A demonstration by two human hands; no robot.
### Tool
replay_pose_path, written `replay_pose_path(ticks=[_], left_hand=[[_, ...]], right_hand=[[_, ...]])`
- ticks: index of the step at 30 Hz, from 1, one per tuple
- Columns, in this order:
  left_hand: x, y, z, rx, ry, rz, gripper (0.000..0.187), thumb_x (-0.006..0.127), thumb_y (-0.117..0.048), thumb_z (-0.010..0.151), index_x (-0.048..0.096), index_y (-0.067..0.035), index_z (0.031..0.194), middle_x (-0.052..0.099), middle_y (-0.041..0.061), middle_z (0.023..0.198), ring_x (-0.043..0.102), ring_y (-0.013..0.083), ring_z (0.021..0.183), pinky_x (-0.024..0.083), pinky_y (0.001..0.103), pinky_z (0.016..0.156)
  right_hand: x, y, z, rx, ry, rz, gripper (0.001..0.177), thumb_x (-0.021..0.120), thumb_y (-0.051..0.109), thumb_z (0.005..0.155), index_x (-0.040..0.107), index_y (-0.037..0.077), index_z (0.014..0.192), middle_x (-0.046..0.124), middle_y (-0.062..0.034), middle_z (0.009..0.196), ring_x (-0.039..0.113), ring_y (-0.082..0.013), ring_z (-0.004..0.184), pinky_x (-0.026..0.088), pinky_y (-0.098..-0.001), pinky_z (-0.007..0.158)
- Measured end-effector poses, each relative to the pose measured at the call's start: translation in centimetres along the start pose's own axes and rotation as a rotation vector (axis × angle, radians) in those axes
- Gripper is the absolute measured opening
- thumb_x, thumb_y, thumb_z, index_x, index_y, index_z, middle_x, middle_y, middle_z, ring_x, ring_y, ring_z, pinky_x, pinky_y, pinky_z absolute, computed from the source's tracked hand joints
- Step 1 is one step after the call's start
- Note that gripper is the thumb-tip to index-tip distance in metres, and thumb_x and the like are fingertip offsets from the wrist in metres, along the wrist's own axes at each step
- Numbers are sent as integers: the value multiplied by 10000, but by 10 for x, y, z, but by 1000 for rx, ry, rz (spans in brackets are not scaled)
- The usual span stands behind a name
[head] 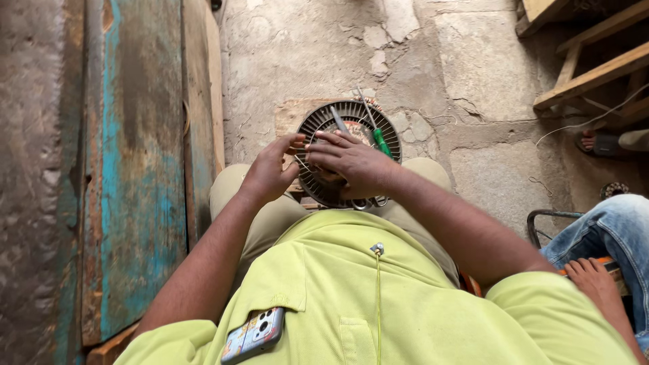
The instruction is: The person sits on the floor and works on a motor stator, using a screwdriver to adjust internal components and shears to trim copper wire. The person repeatedly manipulates the wire and tools to secure the windings.
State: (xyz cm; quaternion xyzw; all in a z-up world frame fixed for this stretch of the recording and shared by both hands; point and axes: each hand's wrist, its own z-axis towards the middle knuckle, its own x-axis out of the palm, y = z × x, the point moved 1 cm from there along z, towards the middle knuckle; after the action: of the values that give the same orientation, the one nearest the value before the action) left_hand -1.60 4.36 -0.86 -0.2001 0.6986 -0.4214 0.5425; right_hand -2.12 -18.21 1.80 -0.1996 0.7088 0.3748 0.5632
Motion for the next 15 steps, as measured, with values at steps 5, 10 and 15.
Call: replay_pose_path(ticks=[5,10,15], left_hand=[[3,-6,-9,-67,98,-4,692,746,-171,841,465,-200,1473,618,104,1382,615,227,1280,511,406,1057],[23,-6,-15,75,62,158,1060,912,-333,736,273,-168,1566,443,168,1534,463,344,1389,399,455,1152],[44,-5,-10,161,-55,225,1152,925,-380,709,222,-118,1583,410,182,1546,435,369,1392,371,464,1159]], right_hand=[[-23,2,1,138,210,-25,912,825,134,692,459,271,1517,327,-41,1661,179,-272,1527,125,-494,1229],[-19,0,-15,400,-208,388,359,713,221,886,705,213,1244,472,-16,1599,359,-235,1546,302,-392,1293],[5,-10,-9,492,-74,193,200,717,295,921,805,158,1037,306,-68,1654,184,-322,1544,178,-478,1225]])
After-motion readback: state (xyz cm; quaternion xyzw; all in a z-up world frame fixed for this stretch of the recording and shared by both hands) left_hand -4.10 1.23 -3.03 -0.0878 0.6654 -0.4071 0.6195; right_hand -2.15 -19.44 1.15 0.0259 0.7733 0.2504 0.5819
